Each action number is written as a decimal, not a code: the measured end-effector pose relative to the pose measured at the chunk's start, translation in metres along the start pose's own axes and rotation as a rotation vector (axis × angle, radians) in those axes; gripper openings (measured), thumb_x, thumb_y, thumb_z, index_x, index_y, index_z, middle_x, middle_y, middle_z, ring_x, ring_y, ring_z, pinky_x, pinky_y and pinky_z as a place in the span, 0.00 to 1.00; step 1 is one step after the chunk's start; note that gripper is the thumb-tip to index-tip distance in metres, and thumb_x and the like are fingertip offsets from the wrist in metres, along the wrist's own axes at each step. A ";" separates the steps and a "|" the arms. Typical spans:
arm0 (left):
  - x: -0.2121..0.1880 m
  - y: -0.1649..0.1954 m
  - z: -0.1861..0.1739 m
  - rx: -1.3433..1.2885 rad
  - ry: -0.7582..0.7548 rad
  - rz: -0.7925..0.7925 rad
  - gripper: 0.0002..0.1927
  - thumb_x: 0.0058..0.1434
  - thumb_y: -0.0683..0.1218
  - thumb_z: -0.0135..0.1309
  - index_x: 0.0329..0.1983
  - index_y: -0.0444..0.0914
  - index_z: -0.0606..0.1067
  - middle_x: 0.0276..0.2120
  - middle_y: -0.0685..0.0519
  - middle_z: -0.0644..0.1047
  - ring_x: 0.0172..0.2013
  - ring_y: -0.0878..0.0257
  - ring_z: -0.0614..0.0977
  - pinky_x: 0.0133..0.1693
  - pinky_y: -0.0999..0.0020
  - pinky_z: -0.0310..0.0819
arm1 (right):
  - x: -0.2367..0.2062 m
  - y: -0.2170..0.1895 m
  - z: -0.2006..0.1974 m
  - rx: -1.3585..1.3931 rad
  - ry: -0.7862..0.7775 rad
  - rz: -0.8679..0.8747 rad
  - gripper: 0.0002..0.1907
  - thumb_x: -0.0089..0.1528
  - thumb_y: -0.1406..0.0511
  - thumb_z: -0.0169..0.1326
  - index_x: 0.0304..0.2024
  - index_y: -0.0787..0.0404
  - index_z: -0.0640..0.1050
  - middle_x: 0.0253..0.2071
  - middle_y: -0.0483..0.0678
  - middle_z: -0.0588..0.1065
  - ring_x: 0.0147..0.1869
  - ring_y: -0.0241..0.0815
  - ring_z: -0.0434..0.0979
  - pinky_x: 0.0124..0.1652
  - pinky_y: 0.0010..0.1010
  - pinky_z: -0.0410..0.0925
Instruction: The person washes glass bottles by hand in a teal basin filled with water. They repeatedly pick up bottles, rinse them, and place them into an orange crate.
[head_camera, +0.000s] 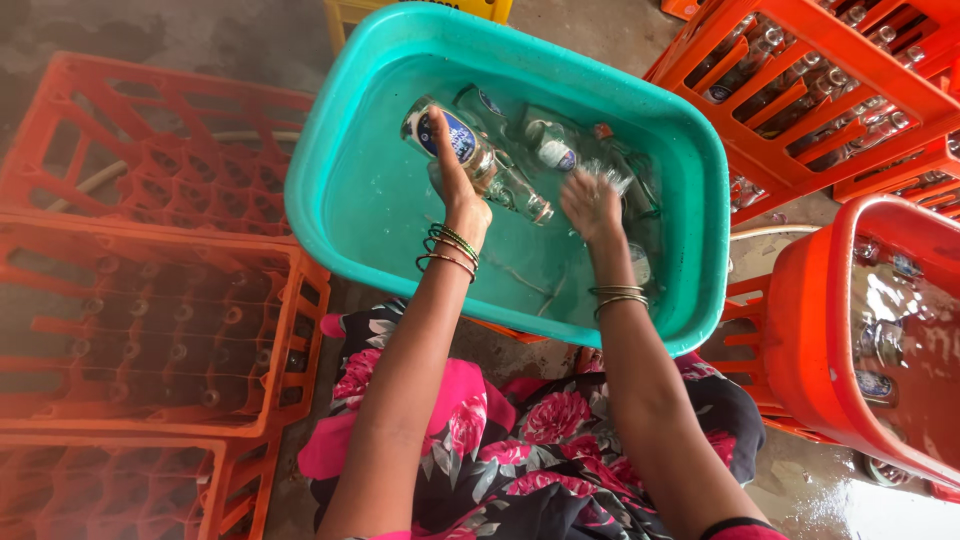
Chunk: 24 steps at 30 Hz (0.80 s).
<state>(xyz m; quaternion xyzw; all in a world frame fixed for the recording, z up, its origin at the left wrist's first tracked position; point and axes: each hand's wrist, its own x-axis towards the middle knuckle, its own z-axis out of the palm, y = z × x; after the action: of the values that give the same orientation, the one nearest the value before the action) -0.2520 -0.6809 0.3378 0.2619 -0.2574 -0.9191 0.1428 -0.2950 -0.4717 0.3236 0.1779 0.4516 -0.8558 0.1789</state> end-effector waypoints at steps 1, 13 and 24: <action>-0.001 0.001 0.000 0.013 0.000 0.011 0.58 0.51 0.80 0.57 0.65 0.28 0.68 0.52 0.40 0.76 0.49 0.48 0.78 0.46 0.53 0.70 | -0.004 -0.007 0.009 0.092 -0.398 -0.044 0.22 0.73 0.51 0.44 0.52 0.61 0.77 0.50 0.49 0.78 0.53 0.48 0.79 0.52 0.38 0.73; 0.012 -0.006 -0.001 -0.136 -0.149 -0.016 0.59 0.54 0.83 0.41 0.72 0.34 0.60 0.54 0.36 0.77 0.51 0.49 0.80 0.56 0.54 0.72 | -0.091 -0.003 0.089 -1.029 -0.552 -0.610 0.34 0.66 0.56 0.57 0.70 0.60 0.61 0.59 0.50 0.71 0.57 0.38 0.77 0.50 0.32 0.75; 0.008 -0.008 0.006 -0.189 -0.351 -0.030 0.48 0.65 0.77 0.26 0.63 0.36 0.71 0.46 0.43 0.81 0.43 0.54 0.83 0.46 0.60 0.77 | -0.102 0.021 0.066 -1.320 -0.452 -0.661 0.44 0.67 0.58 0.58 0.79 0.55 0.50 0.54 0.57 0.76 0.54 0.39 0.74 0.51 0.32 0.67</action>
<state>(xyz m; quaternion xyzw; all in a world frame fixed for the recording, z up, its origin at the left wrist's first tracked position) -0.2630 -0.6749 0.3347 0.0869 -0.1871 -0.9727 0.1060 -0.2056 -0.5230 0.3911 -0.2888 0.8507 -0.4335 0.0709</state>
